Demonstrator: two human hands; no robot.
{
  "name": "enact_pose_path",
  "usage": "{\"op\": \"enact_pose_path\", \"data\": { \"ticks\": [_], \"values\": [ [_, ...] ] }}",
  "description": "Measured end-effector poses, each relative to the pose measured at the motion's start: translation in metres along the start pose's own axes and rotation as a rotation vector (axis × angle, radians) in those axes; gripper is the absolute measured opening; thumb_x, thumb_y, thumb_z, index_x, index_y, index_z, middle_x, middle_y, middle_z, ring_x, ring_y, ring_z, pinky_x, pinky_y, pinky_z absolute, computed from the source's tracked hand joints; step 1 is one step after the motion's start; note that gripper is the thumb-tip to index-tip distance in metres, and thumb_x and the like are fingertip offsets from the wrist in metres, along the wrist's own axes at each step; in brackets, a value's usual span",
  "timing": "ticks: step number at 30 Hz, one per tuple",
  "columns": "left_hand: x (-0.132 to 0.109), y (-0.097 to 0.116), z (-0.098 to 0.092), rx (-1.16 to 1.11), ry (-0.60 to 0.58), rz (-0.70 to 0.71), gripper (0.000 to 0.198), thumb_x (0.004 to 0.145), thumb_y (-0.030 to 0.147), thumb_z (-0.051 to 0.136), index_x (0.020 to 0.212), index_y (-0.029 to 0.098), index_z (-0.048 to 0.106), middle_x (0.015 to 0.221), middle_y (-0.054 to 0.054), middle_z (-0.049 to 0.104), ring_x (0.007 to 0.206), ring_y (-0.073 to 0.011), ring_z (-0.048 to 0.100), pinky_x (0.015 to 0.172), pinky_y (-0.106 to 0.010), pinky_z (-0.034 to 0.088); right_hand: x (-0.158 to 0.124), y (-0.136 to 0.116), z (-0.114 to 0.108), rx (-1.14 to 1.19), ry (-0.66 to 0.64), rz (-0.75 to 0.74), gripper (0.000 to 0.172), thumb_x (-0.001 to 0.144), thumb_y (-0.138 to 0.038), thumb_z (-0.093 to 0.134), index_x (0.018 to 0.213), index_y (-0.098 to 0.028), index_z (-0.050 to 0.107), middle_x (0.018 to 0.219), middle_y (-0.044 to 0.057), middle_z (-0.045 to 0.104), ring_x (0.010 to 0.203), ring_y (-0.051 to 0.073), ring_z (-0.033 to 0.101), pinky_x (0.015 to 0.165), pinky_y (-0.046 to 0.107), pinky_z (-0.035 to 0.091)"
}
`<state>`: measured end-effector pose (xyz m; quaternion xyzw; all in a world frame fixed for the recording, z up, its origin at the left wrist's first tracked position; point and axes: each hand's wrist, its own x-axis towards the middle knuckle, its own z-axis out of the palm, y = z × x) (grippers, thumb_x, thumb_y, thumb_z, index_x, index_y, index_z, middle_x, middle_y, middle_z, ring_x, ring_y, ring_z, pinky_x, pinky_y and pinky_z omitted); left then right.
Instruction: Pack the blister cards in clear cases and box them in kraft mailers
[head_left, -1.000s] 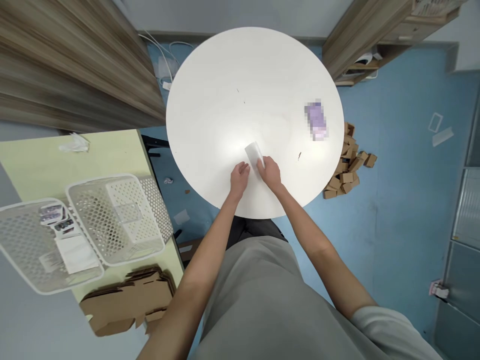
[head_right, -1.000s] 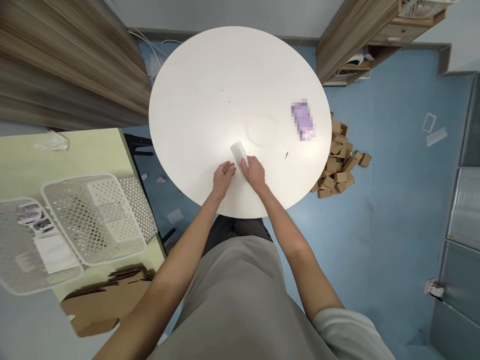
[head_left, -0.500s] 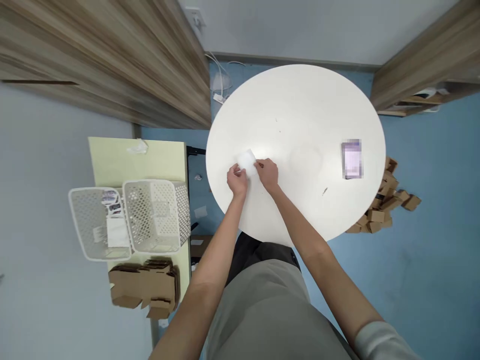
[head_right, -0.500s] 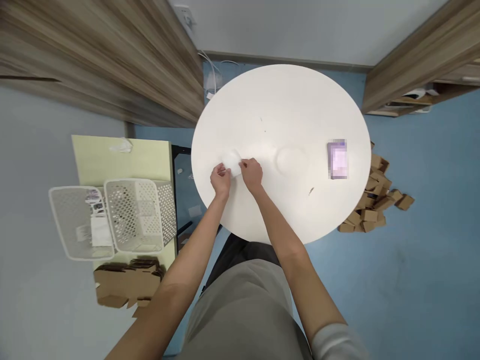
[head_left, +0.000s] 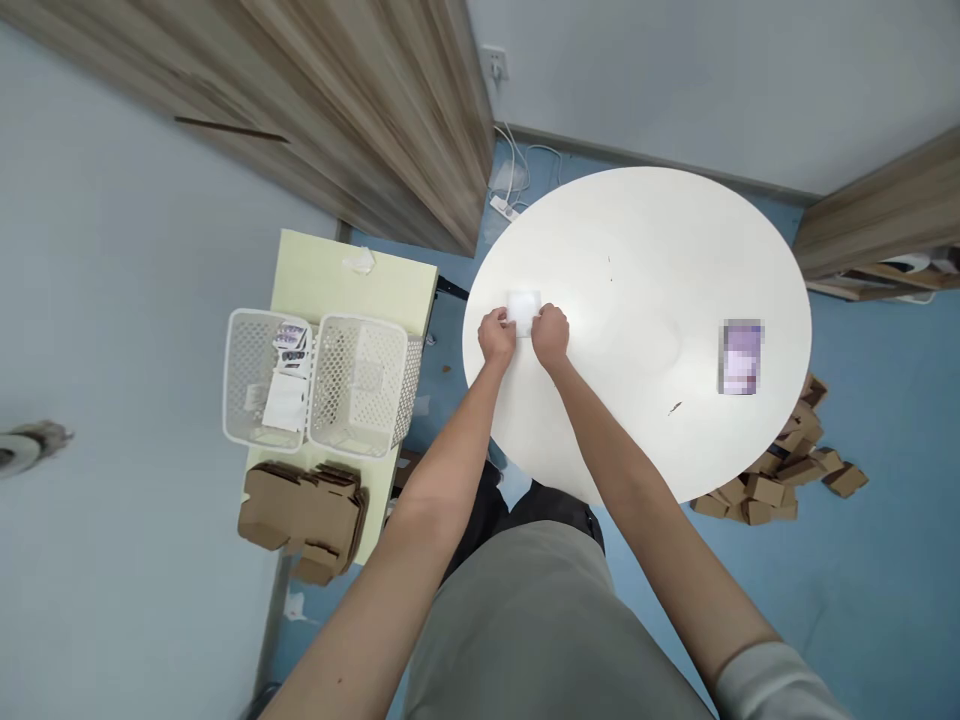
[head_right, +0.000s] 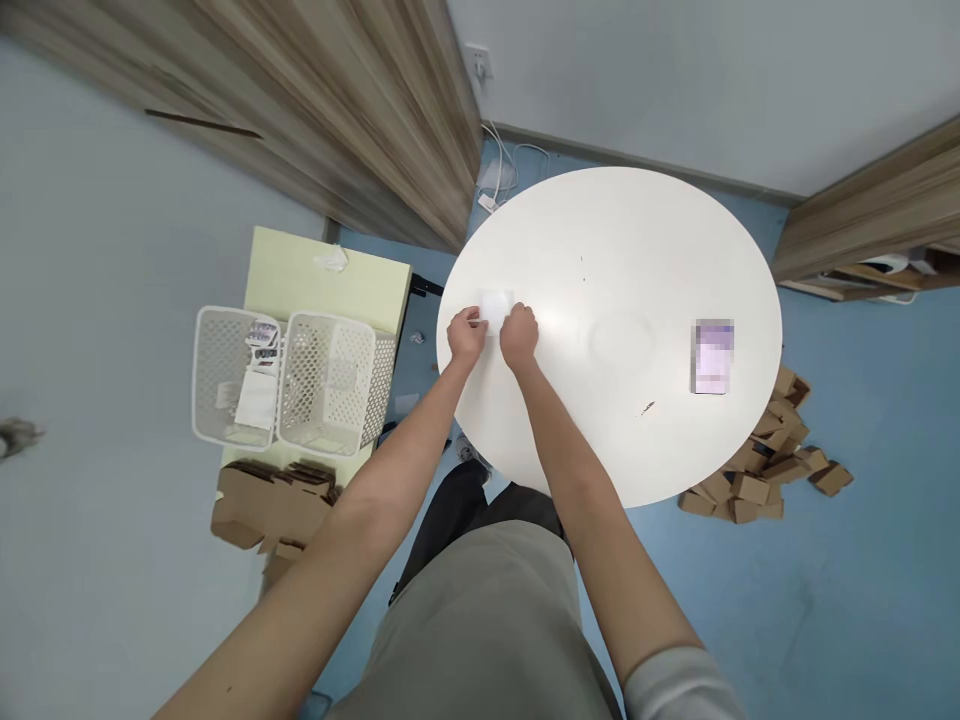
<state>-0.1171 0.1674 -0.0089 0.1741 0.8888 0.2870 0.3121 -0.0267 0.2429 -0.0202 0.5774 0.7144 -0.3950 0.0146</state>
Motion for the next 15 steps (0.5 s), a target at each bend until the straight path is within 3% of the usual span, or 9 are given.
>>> {"op": "enact_pose_path", "data": {
  "ticks": [3, 6, 11, 15],
  "values": [
    [-0.038, -0.019, -0.020, -0.074, -0.003, 0.145, 0.039, 0.098, 0.014, 0.070, 0.137, 0.017, 0.072, 0.145, -0.018, 0.071, 0.119, -0.0271, 0.075, 0.108, -0.043, 0.061, -0.021, -0.002, -0.004, 0.001, 0.025, -0.035, 0.038, 0.104, -0.018, 0.052, 0.138, -0.010, 0.066, 0.133, 0.025, 0.073, 0.115, 0.035, 0.073, 0.098, 0.046, 0.059],
    [-0.098, -0.064, -0.051, -0.157, -0.043, 0.265, 0.029, 0.104, 0.021, 0.063, 0.130, 0.019, 0.075, 0.135, -0.016, 0.076, 0.109, -0.0244, 0.077, 0.100, -0.041, 0.064, -0.060, 0.000, -0.004, 0.077, 0.093, -0.094, 0.043, 0.104, -0.028, 0.058, 0.143, -0.012, 0.065, 0.138, 0.024, 0.072, 0.109, 0.031, 0.075, 0.099, 0.044, 0.060],
    [-0.208, -0.174, -0.115, -0.208, -0.082, 0.242, 0.026, 0.105, 0.034, 0.065, 0.121, 0.020, 0.080, 0.114, -0.011, 0.083, 0.100, -0.0245, 0.079, 0.095, -0.039, 0.066, -0.162, -0.010, 0.029, 0.225, 0.021, -0.145, 0.038, 0.103, -0.034, 0.062, 0.131, -0.012, 0.073, 0.118, 0.017, 0.081, 0.100, 0.027, 0.079, 0.097, 0.040, 0.061],
    [-0.262, -0.269, -0.177, -0.228, 0.062, 0.104, 0.025, 0.105, 0.035, 0.063, 0.118, 0.021, 0.080, 0.113, -0.010, 0.084, 0.098, -0.0240, 0.079, 0.097, -0.040, 0.065, -0.256, -0.029, 0.082, 0.186, -0.205, -0.257, 0.030, 0.101, -0.033, 0.064, 0.122, -0.017, 0.078, 0.107, 0.012, 0.084, 0.099, 0.027, 0.080, 0.095, 0.039, 0.062]
  ]
}}
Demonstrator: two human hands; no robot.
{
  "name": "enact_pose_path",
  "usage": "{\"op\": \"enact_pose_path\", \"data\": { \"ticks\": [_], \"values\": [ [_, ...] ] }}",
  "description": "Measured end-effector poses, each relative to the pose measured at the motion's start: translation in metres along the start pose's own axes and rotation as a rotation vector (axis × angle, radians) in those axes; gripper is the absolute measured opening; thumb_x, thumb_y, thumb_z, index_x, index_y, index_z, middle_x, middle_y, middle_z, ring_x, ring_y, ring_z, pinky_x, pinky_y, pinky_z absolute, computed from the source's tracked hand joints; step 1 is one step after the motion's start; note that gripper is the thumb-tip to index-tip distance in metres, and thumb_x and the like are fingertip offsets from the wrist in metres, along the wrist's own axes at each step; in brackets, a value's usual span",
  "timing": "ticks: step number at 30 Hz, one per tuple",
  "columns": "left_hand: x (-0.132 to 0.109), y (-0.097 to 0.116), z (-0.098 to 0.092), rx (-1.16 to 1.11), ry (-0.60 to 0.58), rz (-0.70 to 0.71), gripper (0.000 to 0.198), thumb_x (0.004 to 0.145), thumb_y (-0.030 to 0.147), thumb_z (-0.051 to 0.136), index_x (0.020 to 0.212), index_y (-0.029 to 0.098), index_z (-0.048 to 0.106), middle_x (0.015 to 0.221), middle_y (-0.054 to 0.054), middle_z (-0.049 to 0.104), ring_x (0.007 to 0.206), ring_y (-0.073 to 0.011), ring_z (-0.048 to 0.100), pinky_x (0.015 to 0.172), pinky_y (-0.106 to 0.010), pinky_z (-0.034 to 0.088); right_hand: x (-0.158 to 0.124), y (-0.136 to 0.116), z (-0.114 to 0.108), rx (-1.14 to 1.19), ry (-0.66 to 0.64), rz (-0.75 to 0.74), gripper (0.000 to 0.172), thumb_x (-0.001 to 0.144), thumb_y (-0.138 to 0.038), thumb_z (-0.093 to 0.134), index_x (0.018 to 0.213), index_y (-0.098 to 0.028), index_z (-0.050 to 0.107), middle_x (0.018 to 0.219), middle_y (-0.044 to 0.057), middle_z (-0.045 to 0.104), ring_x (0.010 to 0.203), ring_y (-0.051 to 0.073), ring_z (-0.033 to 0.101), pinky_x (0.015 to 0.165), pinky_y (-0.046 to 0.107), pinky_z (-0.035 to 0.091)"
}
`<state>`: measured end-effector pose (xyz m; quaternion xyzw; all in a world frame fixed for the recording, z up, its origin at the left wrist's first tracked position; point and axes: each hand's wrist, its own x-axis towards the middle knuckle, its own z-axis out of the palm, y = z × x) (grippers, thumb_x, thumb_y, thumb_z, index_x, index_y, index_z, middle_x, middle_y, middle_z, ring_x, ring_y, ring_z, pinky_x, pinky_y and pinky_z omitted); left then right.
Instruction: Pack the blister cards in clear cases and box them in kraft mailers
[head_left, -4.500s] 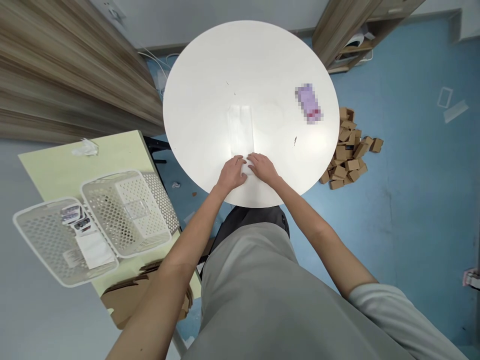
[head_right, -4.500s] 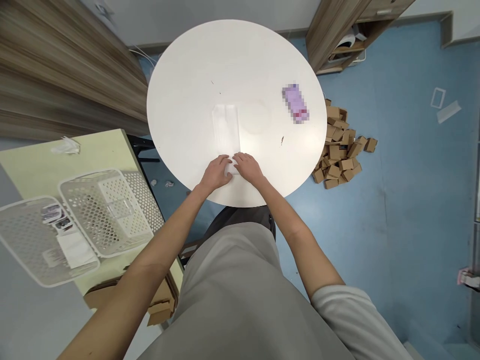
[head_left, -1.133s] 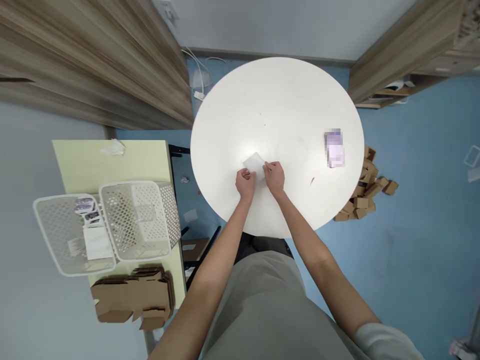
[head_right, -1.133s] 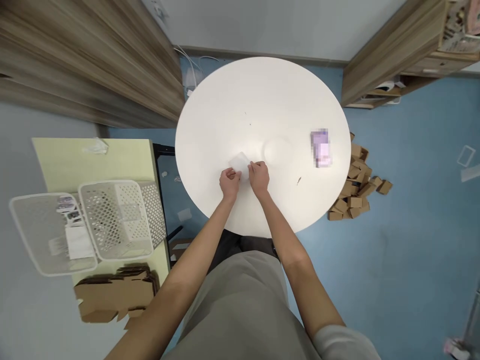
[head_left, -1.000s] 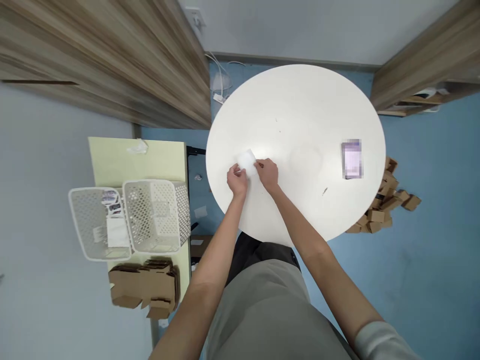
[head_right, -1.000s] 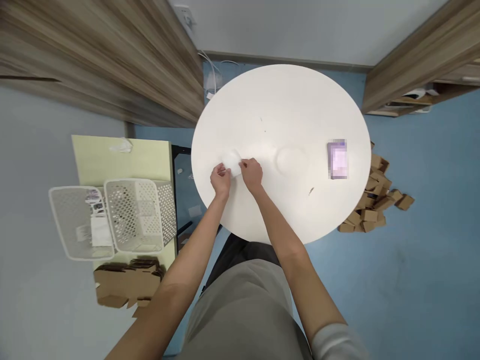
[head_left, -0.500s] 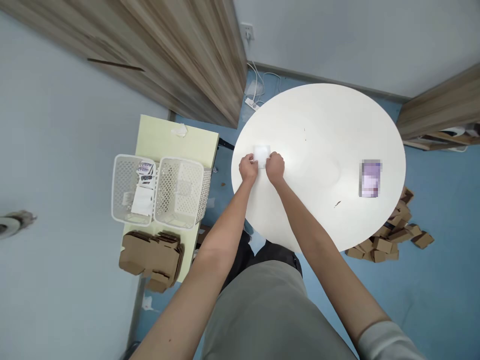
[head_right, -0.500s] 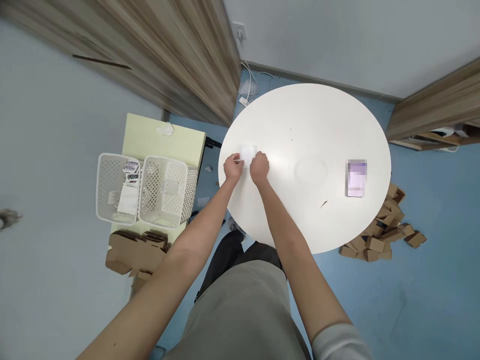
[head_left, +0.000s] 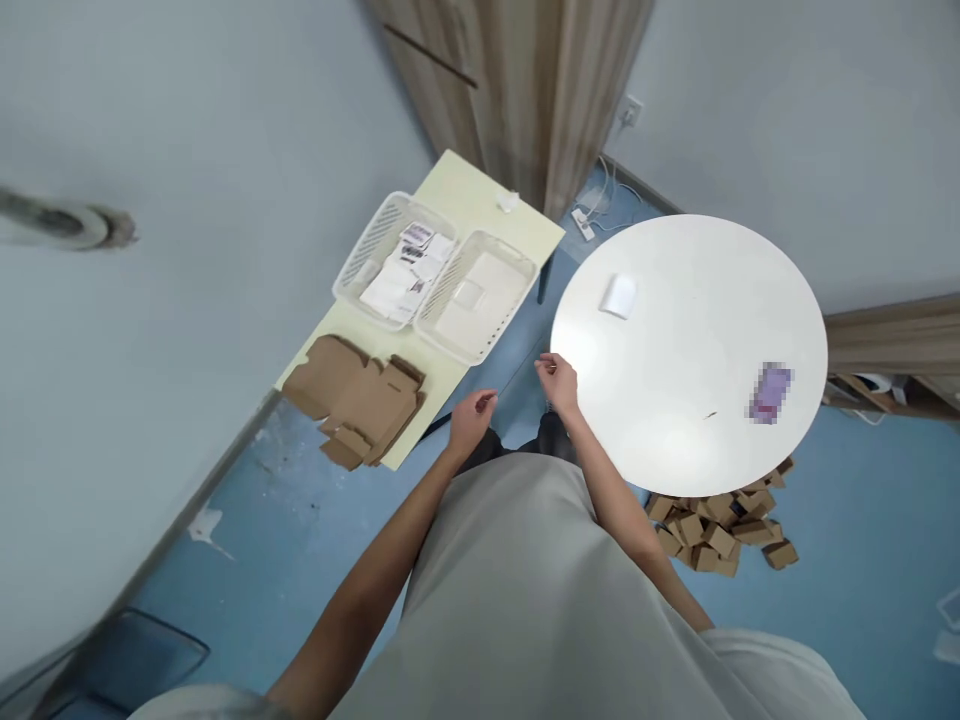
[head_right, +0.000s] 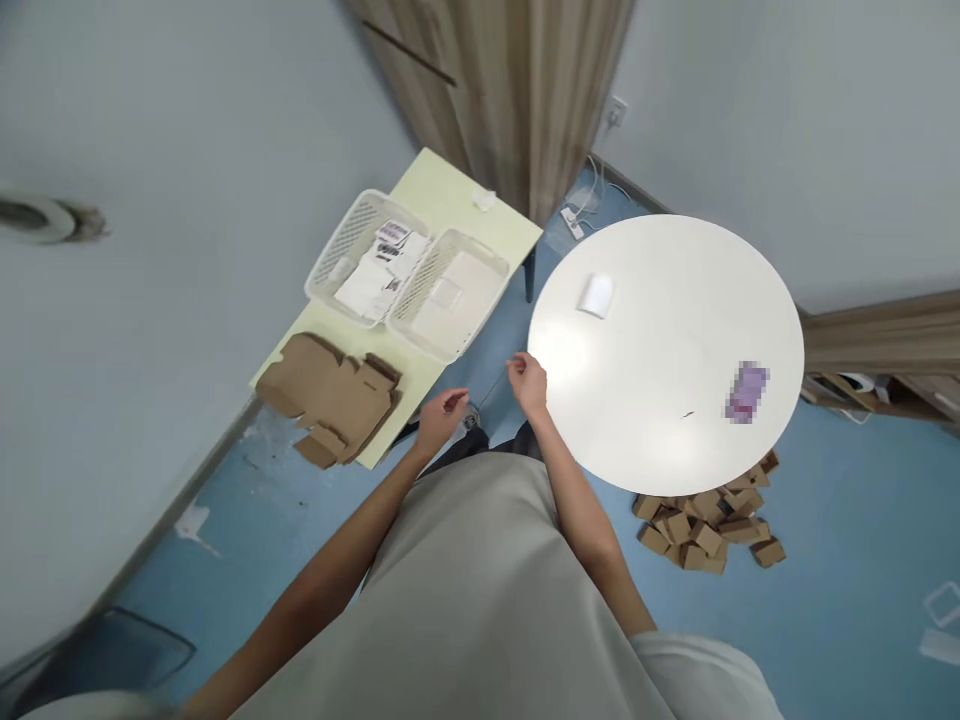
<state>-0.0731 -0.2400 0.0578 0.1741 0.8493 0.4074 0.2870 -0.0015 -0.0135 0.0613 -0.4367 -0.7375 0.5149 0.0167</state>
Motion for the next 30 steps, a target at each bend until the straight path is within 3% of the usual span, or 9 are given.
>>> {"op": "enact_pose_path", "data": {
  "ticks": [5, 9, 16, 24, 27, 30],
  "values": [
    [-0.034, -0.089, -0.104, 0.151, 0.228, -0.186, 0.034, 0.102, 0.034, 0.066, 0.130, 0.017, 0.074, 0.134, -0.017, 0.077, 0.118, -0.0305, 0.076, 0.110, -0.048, 0.060, -0.071, -0.028, 0.082, -0.125, -0.301, -0.089, 0.022, 0.100, -0.030, 0.070, 0.116, -0.020, 0.082, 0.105, 0.009, 0.085, 0.100, 0.025, 0.080, 0.096, 0.036, 0.062],
    [-0.042, -0.142, -0.153, 0.290, 0.180, -0.208, 0.048, 0.092, 0.034, 0.081, 0.134, 0.012, 0.072, 0.138, -0.022, 0.072, 0.136, -0.0396, 0.068, 0.120, -0.052, 0.053, -0.102, -0.045, 0.124, -0.208, -0.374, -0.107, 0.019, 0.101, -0.027, 0.071, 0.114, -0.019, 0.083, 0.106, 0.009, 0.086, 0.101, 0.024, 0.080, 0.097, 0.035, 0.060],
    [-0.042, -0.181, -0.168, 0.357, 0.047, -0.061, 0.040, 0.091, 0.028, 0.077, 0.129, 0.016, 0.073, 0.135, -0.019, 0.071, 0.135, -0.0399, 0.066, 0.121, -0.052, 0.052, -0.123, -0.060, 0.156, -0.203, -0.346, -0.110, 0.020, 0.103, -0.028, 0.068, 0.115, -0.020, 0.082, 0.102, 0.007, 0.085, 0.097, 0.022, 0.081, 0.097, 0.035, 0.061],
    [-0.047, -0.190, -0.172, 0.355, 0.004, 0.031, 0.038, 0.093, 0.028, 0.073, 0.128, 0.014, 0.077, 0.136, -0.019, 0.072, 0.134, -0.0375, 0.066, 0.123, -0.049, 0.049, -0.136, -0.063, 0.163, -0.144, -0.308, -0.065, 0.019, 0.102, -0.031, 0.068, 0.113, -0.021, 0.081, 0.098, 0.006, 0.083, 0.094, 0.022, 0.080, 0.094, 0.036, 0.063],
    [-0.046, -0.192, -0.175, 0.363, -0.008, 0.048, 0.032, 0.100, 0.027, 0.061, 0.123, 0.014, 0.080, 0.137, -0.019, 0.075, 0.130, -0.0356, 0.068, 0.120, -0.047, 0.051, -0.141, -0.062, 0.164, -0.132, -0.296, -0.064, 0.019, 0.103, -0.032, 0.068, 0.112, -0.021, 0.081, 0.102, 0.007, 0.083, 0.093, 0.022, 0.081, 0.093, 0.036, 0.063],
    [-0.046, -0.194, -0.178, 0.418, -0.034, 0.079, 0.039, 0.104, 0.020, 0.048, 0.125, 0.014, 0.080, 0.135, -0.019, 0.077, 0.126, -0.0332, 0.071, 0.117, -0.045, 0.053, -0.148, -0.058, 0.164, -0.130, -0.287, -0.054, 0.019, 0.104, -0.032, 0.067, 0.112, -0.022, 0.081, 0.105, 0.007, 0.083, 0.094, 0.022, 0.081, 0.094, 0.035, 0.063]
  ]
}}
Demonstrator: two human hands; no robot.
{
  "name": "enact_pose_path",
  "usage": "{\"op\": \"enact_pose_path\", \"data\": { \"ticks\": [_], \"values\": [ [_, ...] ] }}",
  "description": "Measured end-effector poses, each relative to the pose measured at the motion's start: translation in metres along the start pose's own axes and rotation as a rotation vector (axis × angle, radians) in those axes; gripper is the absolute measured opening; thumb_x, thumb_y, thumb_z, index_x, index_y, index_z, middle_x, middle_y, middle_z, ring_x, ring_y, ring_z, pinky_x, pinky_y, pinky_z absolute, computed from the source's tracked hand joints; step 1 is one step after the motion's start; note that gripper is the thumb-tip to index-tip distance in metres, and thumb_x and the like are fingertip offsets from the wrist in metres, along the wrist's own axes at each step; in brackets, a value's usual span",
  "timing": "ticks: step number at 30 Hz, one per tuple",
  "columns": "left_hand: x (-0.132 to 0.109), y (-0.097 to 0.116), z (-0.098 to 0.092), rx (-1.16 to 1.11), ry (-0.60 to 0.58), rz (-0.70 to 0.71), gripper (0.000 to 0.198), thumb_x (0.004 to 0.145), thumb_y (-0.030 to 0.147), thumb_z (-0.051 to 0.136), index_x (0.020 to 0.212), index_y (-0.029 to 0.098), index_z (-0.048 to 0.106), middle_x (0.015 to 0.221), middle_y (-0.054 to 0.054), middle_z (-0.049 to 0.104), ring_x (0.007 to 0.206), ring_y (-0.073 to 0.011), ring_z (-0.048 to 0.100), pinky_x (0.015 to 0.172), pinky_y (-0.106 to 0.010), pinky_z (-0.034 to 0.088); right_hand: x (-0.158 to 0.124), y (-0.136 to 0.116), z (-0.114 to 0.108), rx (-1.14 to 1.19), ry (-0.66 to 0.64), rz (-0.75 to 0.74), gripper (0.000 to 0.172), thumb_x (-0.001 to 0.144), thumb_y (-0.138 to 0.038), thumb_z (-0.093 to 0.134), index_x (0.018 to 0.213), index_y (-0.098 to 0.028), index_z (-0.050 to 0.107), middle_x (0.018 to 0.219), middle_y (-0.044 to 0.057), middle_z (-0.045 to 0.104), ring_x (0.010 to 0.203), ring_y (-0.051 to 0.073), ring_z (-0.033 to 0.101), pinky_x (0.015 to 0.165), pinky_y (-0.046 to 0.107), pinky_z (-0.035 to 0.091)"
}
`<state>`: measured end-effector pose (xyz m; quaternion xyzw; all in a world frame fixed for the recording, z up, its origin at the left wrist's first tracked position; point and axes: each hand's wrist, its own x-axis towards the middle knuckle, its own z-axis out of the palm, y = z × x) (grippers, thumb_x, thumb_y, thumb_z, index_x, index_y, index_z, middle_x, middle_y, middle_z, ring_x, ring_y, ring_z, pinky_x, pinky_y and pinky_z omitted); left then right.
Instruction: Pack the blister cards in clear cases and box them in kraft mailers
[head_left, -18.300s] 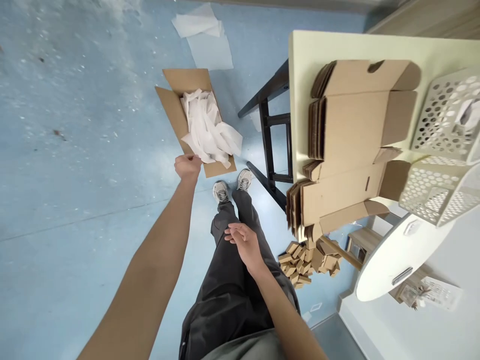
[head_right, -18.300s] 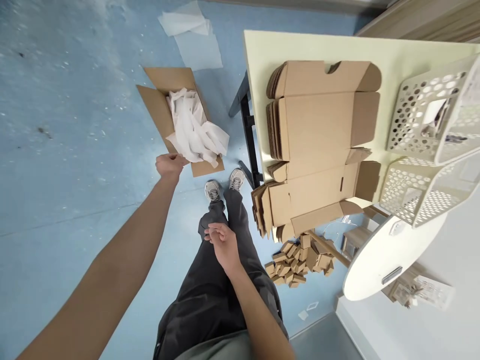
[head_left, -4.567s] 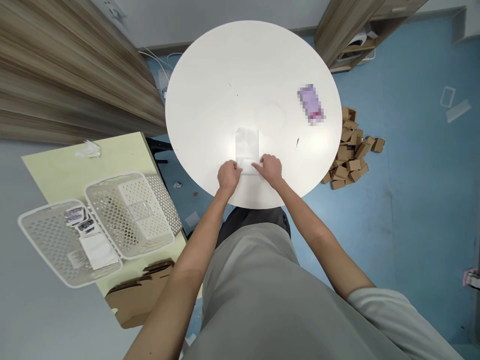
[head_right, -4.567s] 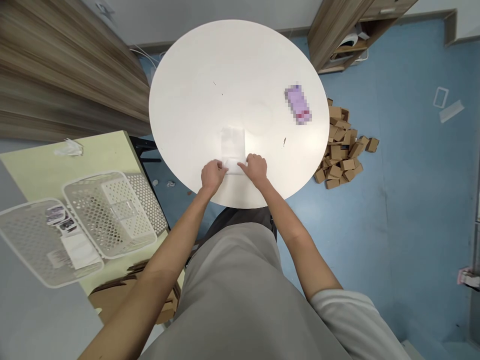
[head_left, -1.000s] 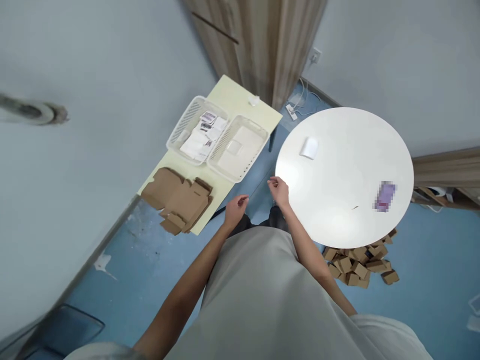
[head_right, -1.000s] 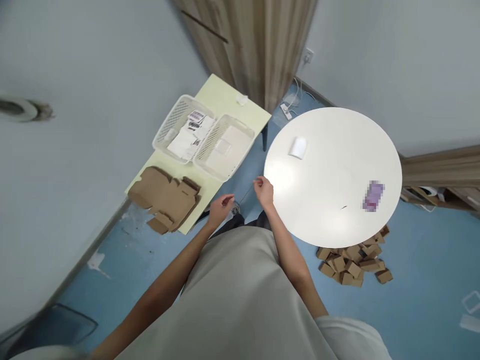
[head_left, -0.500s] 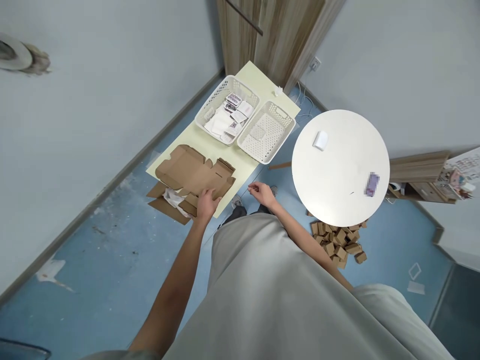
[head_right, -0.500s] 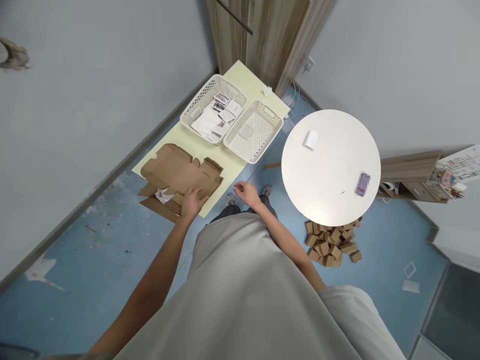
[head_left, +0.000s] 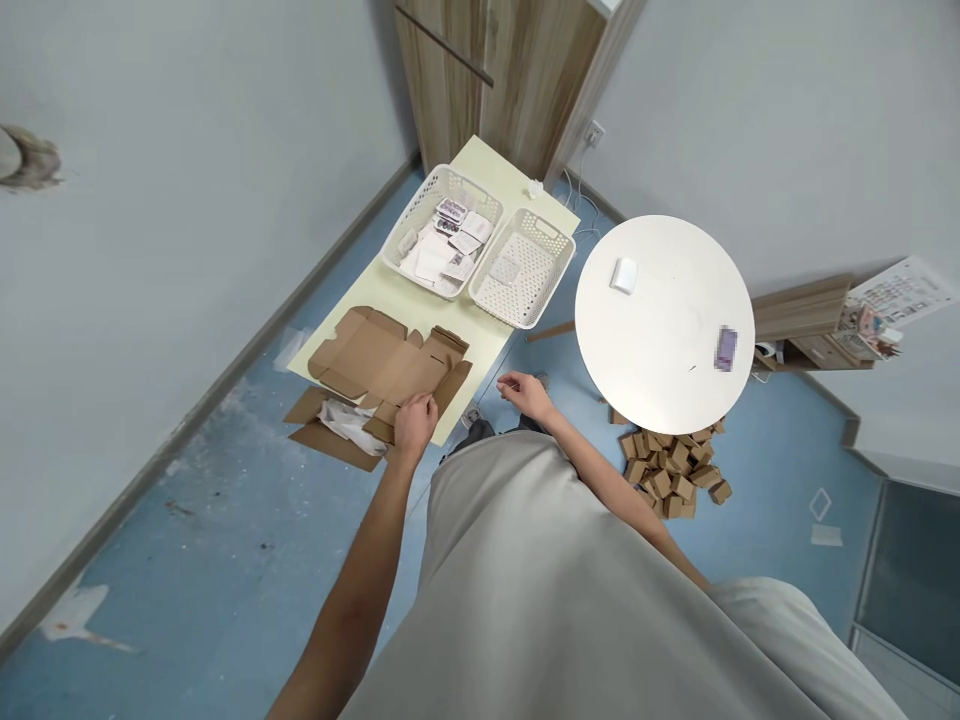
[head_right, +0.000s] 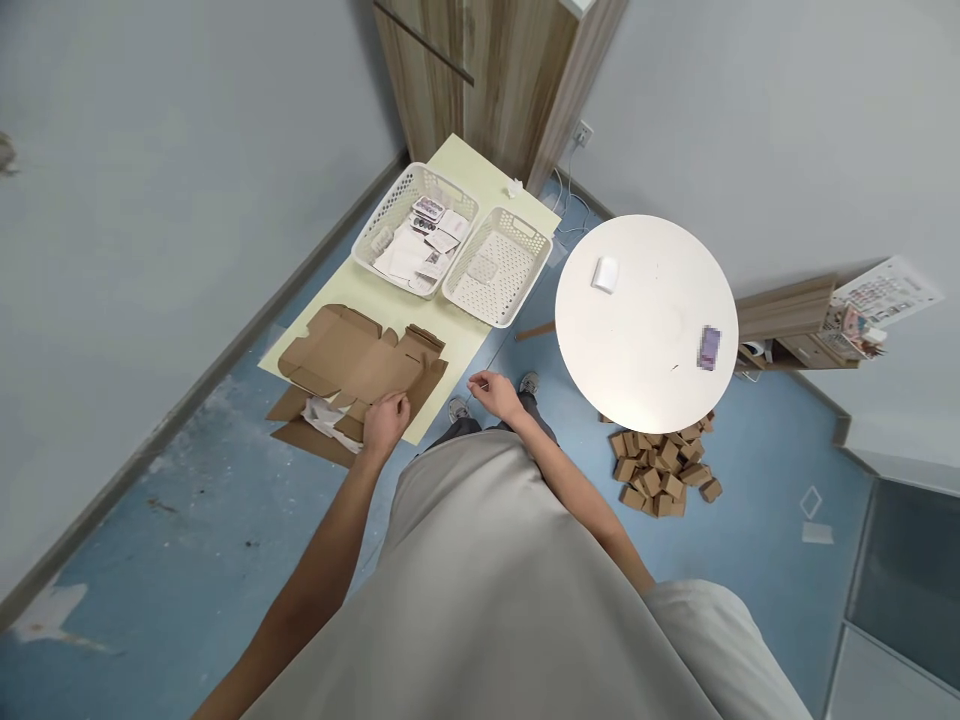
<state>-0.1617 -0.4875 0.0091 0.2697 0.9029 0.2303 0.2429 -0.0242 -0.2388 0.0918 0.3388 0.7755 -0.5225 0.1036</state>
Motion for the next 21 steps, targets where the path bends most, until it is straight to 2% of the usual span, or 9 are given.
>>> {"op": "enact_pose_path", "data": {
  "ticks": [4, 7, 10, 14, 17, 21],
  "values": [
    [-0.006, -0.003, -0.005, 0.119, -0.031, 0.052, 0.042, 0.098, 0.014, 0.051, 0.127, 0.014, 0.080, 0.137, -0.019, 0.074, 0.130, -0.0325, 0.068, 0.117, -0.043, 0.053, -0.009, 0.006, 0.000, -0.016, -0.014, 0.032, 0.018, 0.104, -0.030, 0.067, 0.113, -0.021, 0.080, 0.104, 0.008, 0.084, 0.091, 0.022, 0.081, 0.091, 0.034, 0.064],
    [-0.017, -0.004, -0.010, 0.242, -0.059, -0.004, 0.038, 0.095, 0.018, 0.056, 0.124, 0.017, 0.081, 0.133, -0.020, 0.071, 0.130, -0.0349, 0.066, 0.109, -0.043, 0.057, -0.011, 0.006, -0.003, -0.029, -0.039, 0.026, 0.019, 0.104, -0.030, 0.067, 0.112, -0.020, 0.080, 0.100, 0.007, 0.083, 0.087, 0.021, 0.081, 0.090, 0.033, 0.063],
    [-0.027, -0.002, -0.017, 0.314, -0.065, -0.053, 0.034, 0.095, 0.022, 0.056, 0.117, 0.019, 0.081, 0.121, -0.020, 0.072, 0.120, -0.0362, 0.068, 0.100, -0.044, 0.059, -0.008, 0.004, -0.008, -0.027, -0.056, -0.012, 0.019, 0.104, -0.030, 0.067, 0.113, -0.020, 0.080, 0.096, 0.005, 0.083, 0.085, 0.019, 0.080, 0.091, 0.032, 0.062],
    [-0.034, 0.008, -0.031, 0.302, -0.070, -0.100, 0.030, 0.098, 0.026, 0.049, 0.101, 0.018, 0.078, 0.108, -0.020, 0.074, 0.102, -0.0357, 0.072, 0.092, -0.047, 0.060, 0.001, 0.003, -0.013, -0.021, -0.081, -0.053, 0.019, 0.104, -0.027, 0.067, 0.114, -0.020, 0.081, 0.093, 0.003, 0.083, 0.085, 0.018, 0.080, 0.091, 0.030, 0.060],
    [-0.041, 0.024, -0.050, 0.271, 0.036, -0.127, 0.030, 0.101, 0.029, 0.045, 0.100, 0.019, 0.074, 0.110, -0.020, 0.073, 0.106, -0.0361, 0.073, 0.096, -0.047, 0.059, 0.007, 0.005, -0.020, -0.021, -0.116, -0.071, 0.019, 0.103, -0.025, 0.067, 0.114, -0.020, 0.081, 0.092, 0.003, 0.083, 0.086, 0.019, 0.080, 0.090, 0.030, 0.059],
    [-0.054, 0.055, -0.087, 0.227, 0.284, -0.244, 0.034, 0.106, 0.034, 0.040, 0.113, 0.018, 0.069, 0.113, -0.021, 0.074, 0.108, -0.0367, 0.074, 0.096, -0.048, 0.059, 0.011, 0.010, -0.040, 0.010, -0.154, -0.119, 0.019, 0.103, -0.026, 0.068, 0.114, -0.020, 0.082, 0.091, 0.003, 0.083, 0.088, 0.019, 0.078, 0.088, 0.029, 0.058]
  ]
}}
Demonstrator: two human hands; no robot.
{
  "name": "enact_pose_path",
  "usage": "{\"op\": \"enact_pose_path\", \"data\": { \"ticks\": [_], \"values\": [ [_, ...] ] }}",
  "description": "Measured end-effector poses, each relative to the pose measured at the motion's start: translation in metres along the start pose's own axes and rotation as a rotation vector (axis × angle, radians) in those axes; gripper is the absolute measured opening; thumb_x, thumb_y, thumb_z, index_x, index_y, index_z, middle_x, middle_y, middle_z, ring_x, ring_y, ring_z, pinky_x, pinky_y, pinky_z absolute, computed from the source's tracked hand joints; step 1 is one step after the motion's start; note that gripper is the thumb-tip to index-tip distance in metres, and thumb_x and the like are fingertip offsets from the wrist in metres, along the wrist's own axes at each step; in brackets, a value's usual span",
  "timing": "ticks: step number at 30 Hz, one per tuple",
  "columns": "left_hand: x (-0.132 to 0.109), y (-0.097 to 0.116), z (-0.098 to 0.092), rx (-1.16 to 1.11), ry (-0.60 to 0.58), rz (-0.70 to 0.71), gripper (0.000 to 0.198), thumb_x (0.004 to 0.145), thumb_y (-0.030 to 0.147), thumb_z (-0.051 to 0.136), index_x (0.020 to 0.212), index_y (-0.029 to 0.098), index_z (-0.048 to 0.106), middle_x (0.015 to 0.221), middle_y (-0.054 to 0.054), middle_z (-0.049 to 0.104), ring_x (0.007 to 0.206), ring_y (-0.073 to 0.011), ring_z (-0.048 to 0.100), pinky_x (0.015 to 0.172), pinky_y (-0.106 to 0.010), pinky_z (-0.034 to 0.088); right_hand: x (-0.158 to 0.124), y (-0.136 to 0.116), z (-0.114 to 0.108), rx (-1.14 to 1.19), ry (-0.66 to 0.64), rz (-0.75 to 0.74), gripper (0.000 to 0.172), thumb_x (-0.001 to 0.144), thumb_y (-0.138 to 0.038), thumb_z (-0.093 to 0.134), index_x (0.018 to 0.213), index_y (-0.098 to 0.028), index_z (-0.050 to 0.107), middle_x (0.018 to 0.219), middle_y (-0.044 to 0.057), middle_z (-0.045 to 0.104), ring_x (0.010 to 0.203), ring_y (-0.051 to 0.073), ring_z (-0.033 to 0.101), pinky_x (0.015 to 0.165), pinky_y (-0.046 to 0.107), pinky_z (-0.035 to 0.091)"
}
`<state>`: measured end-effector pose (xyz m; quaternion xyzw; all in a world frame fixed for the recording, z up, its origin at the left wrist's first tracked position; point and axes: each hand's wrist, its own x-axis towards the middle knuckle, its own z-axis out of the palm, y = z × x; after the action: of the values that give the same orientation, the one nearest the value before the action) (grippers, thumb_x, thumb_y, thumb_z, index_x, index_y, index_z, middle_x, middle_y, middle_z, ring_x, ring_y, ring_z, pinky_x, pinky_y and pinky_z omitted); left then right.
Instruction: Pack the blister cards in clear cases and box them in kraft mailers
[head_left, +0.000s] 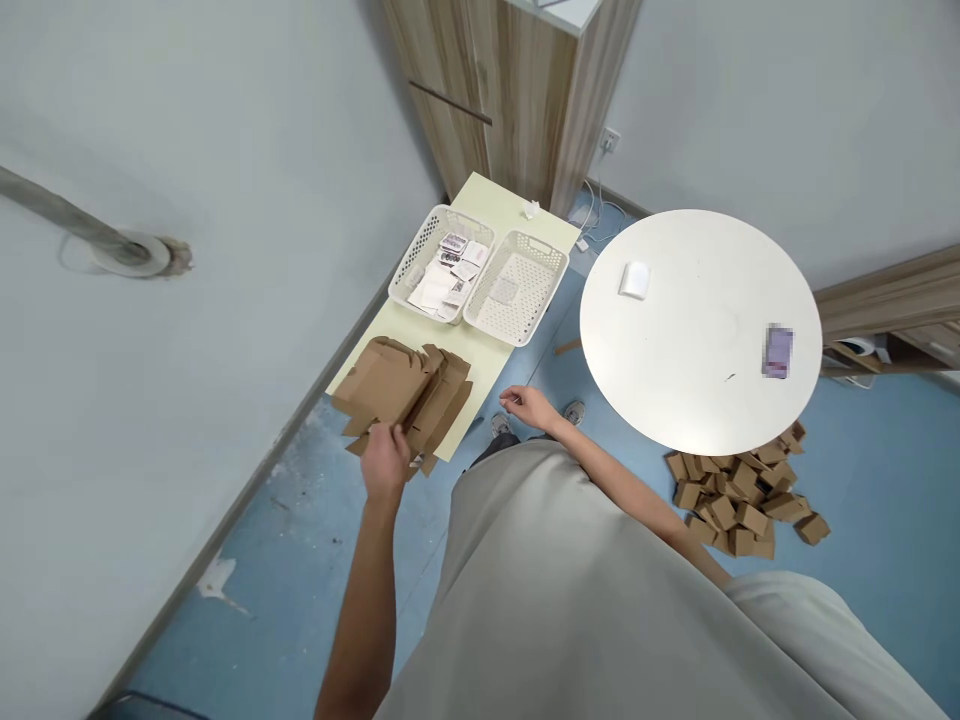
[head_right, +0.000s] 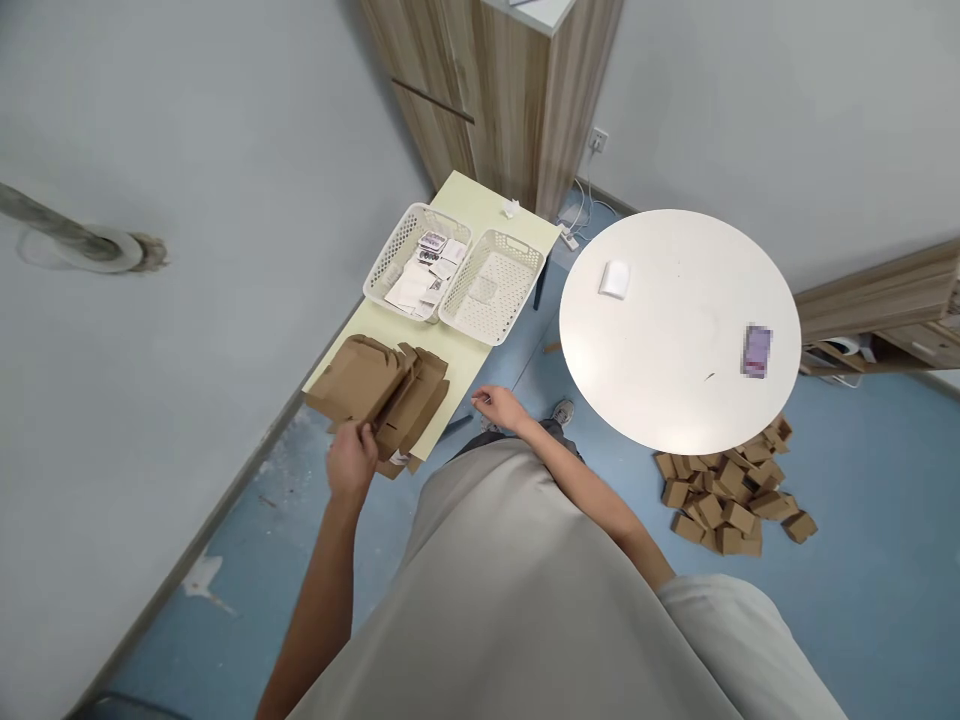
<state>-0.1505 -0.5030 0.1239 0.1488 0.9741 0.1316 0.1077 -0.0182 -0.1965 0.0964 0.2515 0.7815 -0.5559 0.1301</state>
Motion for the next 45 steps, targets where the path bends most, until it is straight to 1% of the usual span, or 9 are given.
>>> {"op": "enact_pose_path", "data": {
  "ticks": [6, 12, 15, 19, 25, 27, 34, 41, 45],
  "values": [
    [0.004, 0.066, -0.070, -0.026, 0.420, -0.162, 0.036, 0.109, 0.042, 0.046, 0.127, 0.019, 0.068, 0.101, -0.014, 0.079, 0.097, -0.0349, 0.078, 0.094, -0.049, 0.060, -0.007, 0.009, -0.062, 0.122, 0.005, -0.093, 0.024, 0.104, -0.032, 0.066, 0.117, -0.019, 0.082, 0.099, 0.006, 0.084, 0.093, 0.022, 0.077, 0.088, 0.031, 0.058],
    [0.011, 0.211, -0.083, -0.184, 0.676, 0.080, 0.039, 0.110, 0.044, 0.054, 0.128, 0.015, 0.073, 0.111, -0.016, 0.082, 0.105, -0.0318, 0.081, 0.099, -0.048, 0.064, -0.024, 0.026, -0.141, 0.431, 0.137, -0.177, 0.029, 0.103, -0.042, 0.068, 0.116, -0.020, 0.081, 0.104, 0.009, 0.084, 0.096, 0.025, 0.080, 0.093, 0.038, 0.063],
    [0.011, 0.296, -0.062, -0.302, 0.618, 0.422, 0.039, 0.115, 0.037, 0.047, 0.137, 0.018, 0.073, 0.131, -0.014, 0.081, 0.128, -0.0284, 0.078, 0.115, -0.048, 0.061, -0.046, 0.036, -0.192, 0.650, 0.253, -0.207, 0.042, 0.102, -0.057, 0.070, 0.119, -0.020, 0.080, 0.113, 0.011, 0.084, 0.104, 0.026, 0.082, 0.098, 0.040, 0.065],
    [0.016, 0.394, -0.008, -0.303, 0.308, 0.916, 0.045, 0.117, 0.032, 0.037, 0.140, 0.028, 0.075, 0.140, -0.008, 0.080, 0.155, -0.0256, 0.059, 0.133, -0.057, 0.047, -0.087, 0.062, -0.263, 0.877, 0.494, -0.236, 0.066, 0.105, -0.078, 0.054, 0.129, -0.021, 0.076, 0.127, 0.015, 0.082, 0.116, 0.029, 0.081, 0.101, 0.044, 0.067],
    [0.026, 0.490, 0.103, -0.175, -0.222, 1.333, 0.047, 0.117, 0.023, 0.038, 0.144, 0.034, 0.075, 0.149, -0.006, 0.076, 0.163, -0.0251, 0.049, 0.137, -0.062, 0.039, -0.134, 0.153, -0.315, 0.924, 1.156, -0.052, 0.059, 0.095, -0.063, 0.080, 0.133, -0.019, 0.075, 0.142, 0.015, 0.077, 0.138, 0.032, 0.071, 0.117, 0.047, 0.061],
    [0.026, 0.507, 0.138, -0.115, -0.361, 1.385, 0.044, 0.114, 0.017, 0.044, 0.141, 0.032, 0.076, 0.153, -0.007, 0.074, 0.165, -0.0266, 0.045, 0.138, -0.062, 0.036, -0.142, 0.191, -0.310, 0.970, 1.245, 0.091, 0.055, 0.095, -0.060, 0.078, 0.129, -0.016, 0.076, 0.137, 0.016, 0.079, 0.130, 0.031, 0.075, 0.112, 0.048, 0.063],
    [0.027, 0.513, 0.230, 0.018, -0.634, 1.291, 0.033, 0.114, 0.022, 0.049, 0.129, 0.022, 0.079, 0.161, -0.014, 0.066, 0.167, -0.0259, 0.043, 0.137, -0.055, 0.036, -0.150, 0.282, -0.256, 1.115, 1.078, 0.560, 0.035, 0.098, -0.050, 0.073, 0.105, -0.016, 0.073, 0.121, 0.017, 0.082, 0.113, 0.026, 0.079, 0.091, 0.038, 0.070],
    [0.023, 0.482, 0.259, 0.116, -0.706, 1.051, 0.031, 0.105, 0.021, 0.063, 0.126, 0.023, 0.085, 0.168, -0.015, 0.058, 0.165, -0.0367, 0.043, 0.136, -0.059, 0.039, -0.154, 0.311, -0.223, 0.851, 1.086, 0.726, 0.038, 0.096, -0.057, 0.065, 0.089, -0.020, 0.067, 0.095, 0.010, 0.080, 0.091, 0.023, 0.078, 0.083, 0.034, 0.065],
    [0.023, 0.470, 0.265, 0.143, -0.722, 0.970, 0.028, 0.103, 0.025, 0.068, 0.124, 0.023, 0.086, 0.174, -0.014, 0.050, 0.164, -0.0403, 0.042, 0.130, -0.059, 0.047, -0.159, 0.317, -0.225, 0.598, 1.076, 0.834, 0.026, 0.094, -0.041, 0.064, 0.104, -0.018, 0.072, 0.106, 0.011, 0.082, 0.102, 0.027, 0.077, 0.094, 0.037, 0.061]
  ]
}}
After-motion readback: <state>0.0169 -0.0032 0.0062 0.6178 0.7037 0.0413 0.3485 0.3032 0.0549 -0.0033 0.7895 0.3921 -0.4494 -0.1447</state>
